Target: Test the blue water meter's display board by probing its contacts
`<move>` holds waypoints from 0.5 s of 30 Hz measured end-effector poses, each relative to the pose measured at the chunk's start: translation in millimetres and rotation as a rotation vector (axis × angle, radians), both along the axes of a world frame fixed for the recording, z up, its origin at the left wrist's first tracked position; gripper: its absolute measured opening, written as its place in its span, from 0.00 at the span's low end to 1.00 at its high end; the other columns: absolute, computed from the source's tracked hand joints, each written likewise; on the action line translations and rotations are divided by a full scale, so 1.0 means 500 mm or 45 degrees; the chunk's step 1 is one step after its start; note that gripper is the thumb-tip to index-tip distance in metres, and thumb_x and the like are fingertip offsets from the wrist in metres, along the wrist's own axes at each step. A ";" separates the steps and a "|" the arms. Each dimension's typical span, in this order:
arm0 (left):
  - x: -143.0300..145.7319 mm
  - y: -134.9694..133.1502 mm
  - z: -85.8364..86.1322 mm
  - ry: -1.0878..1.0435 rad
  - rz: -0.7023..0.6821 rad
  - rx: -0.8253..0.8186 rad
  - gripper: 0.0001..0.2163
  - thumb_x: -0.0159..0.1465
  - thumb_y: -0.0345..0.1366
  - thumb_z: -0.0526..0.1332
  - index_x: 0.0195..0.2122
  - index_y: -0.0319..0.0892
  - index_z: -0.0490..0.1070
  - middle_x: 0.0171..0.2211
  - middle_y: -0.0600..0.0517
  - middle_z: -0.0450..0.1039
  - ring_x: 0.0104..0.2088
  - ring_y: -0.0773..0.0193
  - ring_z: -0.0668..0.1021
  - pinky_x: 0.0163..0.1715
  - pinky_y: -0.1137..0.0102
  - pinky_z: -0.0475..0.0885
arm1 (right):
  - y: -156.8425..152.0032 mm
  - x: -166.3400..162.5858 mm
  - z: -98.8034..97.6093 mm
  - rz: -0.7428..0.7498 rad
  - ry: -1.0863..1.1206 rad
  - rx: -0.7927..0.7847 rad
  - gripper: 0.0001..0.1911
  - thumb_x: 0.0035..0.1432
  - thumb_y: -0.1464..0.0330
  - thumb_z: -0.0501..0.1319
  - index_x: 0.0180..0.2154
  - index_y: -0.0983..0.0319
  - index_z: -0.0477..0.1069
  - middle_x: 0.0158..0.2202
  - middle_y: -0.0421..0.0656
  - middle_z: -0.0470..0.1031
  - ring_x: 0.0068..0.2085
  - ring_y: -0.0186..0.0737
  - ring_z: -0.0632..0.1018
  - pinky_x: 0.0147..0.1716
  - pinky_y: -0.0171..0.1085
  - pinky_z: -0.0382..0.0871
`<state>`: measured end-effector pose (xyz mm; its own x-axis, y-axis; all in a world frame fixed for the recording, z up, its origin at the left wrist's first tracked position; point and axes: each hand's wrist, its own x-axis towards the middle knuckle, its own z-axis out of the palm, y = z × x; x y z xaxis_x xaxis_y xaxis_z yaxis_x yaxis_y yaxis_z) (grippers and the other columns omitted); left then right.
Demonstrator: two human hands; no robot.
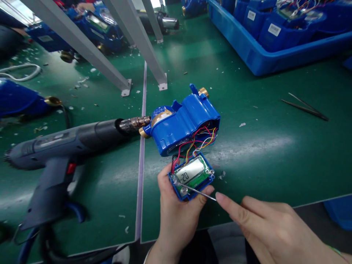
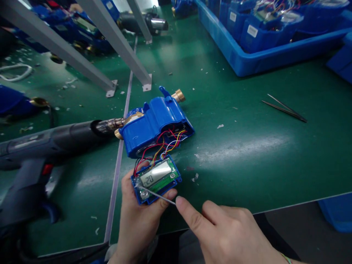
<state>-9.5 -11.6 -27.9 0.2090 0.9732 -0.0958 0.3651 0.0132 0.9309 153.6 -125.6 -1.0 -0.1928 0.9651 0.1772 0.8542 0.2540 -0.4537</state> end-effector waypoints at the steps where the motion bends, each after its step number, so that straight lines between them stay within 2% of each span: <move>1: 0.001 0.000 0.000 -0.006 0.003 -0.017 0.35 0.48 0.41 0.74 0.54 0.48 0.59 0.45 0.51 0.72 0.42 0.60 0.78 0.43 0.66 0.75 | 0.002 -0.003 -0.001 -0.003 0.021 -0.005 0.26 0.61 0.80 0.46 0.61 0.69 0.58 0.26 0.38 0.68 0.20 0.33 0.72 0.18 0.31 0.70; 10: 0.002 0.000 0.014 -0.055 -0.002 -0.088 0.34 0.48 0.39 0.74 0.54 0.47 0.59 0.44 0.51 0.73 0.41 0.61 0.79 0.42 0.67 0.75 | 0.012 -0.016 -0.003 -0.010 0.096 -0.066 0.27 0.61 0.80 0.45 0.62 0.69 0.58 0.27 0.40 0.69 0.21 0.34 0.73 0.19 0.31 0.71; 15: 0.000 -0.004 0.008 -0.080 -0.054 -0.119 0.34 0.50 0.39 0.73 0.54 0.48 0.58 0.47 0.50 0.71 0.43 0.60 0.78 0.43 0.66 0.74 | 0.018 -0.018 0.000 0.006 0.084 -0.045 0.26 0.62 0.79 0.45 0.61 0.69 0.58 0.26 0.39 0.68 0.21 0.35 0.72 0.18 0.33 0.71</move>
